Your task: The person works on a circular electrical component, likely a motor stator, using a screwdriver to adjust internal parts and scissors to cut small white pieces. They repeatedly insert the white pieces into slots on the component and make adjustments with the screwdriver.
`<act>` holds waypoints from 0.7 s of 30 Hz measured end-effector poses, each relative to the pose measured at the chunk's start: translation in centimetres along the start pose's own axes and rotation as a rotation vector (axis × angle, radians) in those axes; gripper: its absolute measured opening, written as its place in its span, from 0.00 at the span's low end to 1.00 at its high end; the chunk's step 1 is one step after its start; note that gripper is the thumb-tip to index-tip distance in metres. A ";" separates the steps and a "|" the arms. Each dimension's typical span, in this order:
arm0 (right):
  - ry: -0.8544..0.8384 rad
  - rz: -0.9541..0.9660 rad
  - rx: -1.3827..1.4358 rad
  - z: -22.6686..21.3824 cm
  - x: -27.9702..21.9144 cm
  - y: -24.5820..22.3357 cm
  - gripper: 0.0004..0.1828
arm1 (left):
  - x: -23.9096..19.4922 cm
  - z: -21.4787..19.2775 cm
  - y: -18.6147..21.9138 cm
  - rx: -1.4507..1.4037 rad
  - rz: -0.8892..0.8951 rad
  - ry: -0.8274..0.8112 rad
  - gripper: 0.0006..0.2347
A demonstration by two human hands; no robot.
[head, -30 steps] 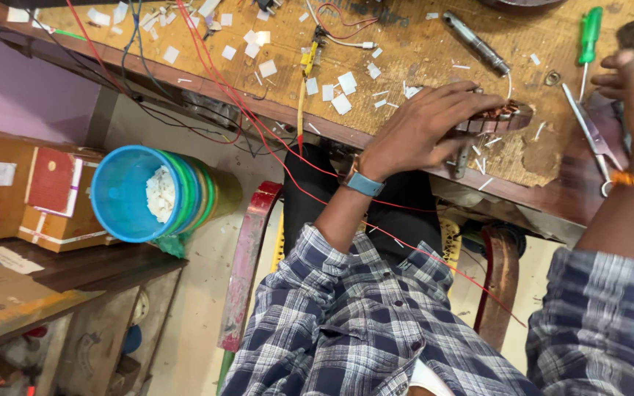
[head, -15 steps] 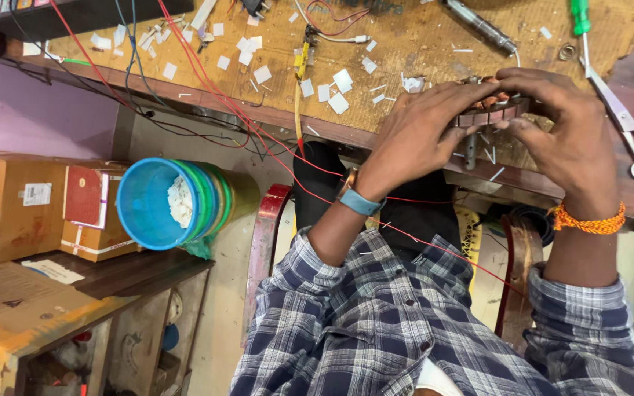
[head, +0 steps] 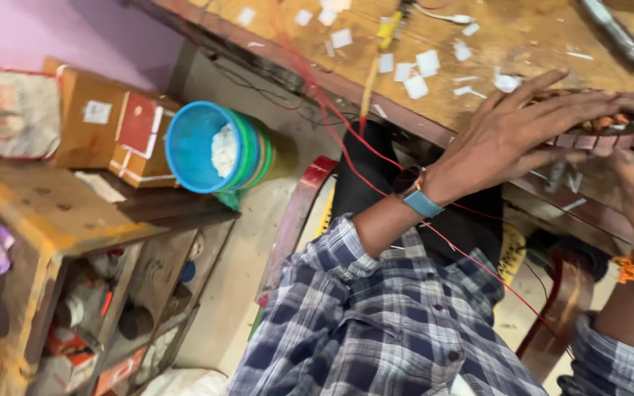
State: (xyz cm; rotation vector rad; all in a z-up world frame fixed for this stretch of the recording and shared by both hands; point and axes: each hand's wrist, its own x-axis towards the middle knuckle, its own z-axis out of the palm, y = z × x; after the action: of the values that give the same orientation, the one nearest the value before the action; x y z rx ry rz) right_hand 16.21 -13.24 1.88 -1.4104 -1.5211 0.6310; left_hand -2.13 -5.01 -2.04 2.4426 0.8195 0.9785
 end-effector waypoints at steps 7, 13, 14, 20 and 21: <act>-0.005 0.025 0.032 0.8 -0.8 5.2 0.18 | -3.8 -7.9 -5.0 0.178 -0.321 0.368 0.12; 0.015 0.126 0.028 0.7 -1.9 6.5 0.17 | -4.5 -10.0 -7.0 0.229 -0.497 0.281 0.09; 0.018 0.140 0.022 0.7 -2.2 6.5 0.17 | -4.5 -10.2 -7.1 0.236 -0.496 0.280 0.10; 0.017 0.194 0.006 0.1 -3.0 4.3 0.16 | -3.2 -11.1 -8.0 0.279 -0.531 0.149 0.12; 0.021 0.204 0.002 0.2 -3.1 3.7 0.16 | -3.1 -11.2 -8.2 0.267 -0.518 0.152 0.12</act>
State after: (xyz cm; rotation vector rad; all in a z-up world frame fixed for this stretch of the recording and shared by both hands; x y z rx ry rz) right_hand 17.45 -15.42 -2.25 -1.5783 -1.3700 0.7384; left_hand -15.07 0.62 -0.31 2.1876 1.6237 0.9004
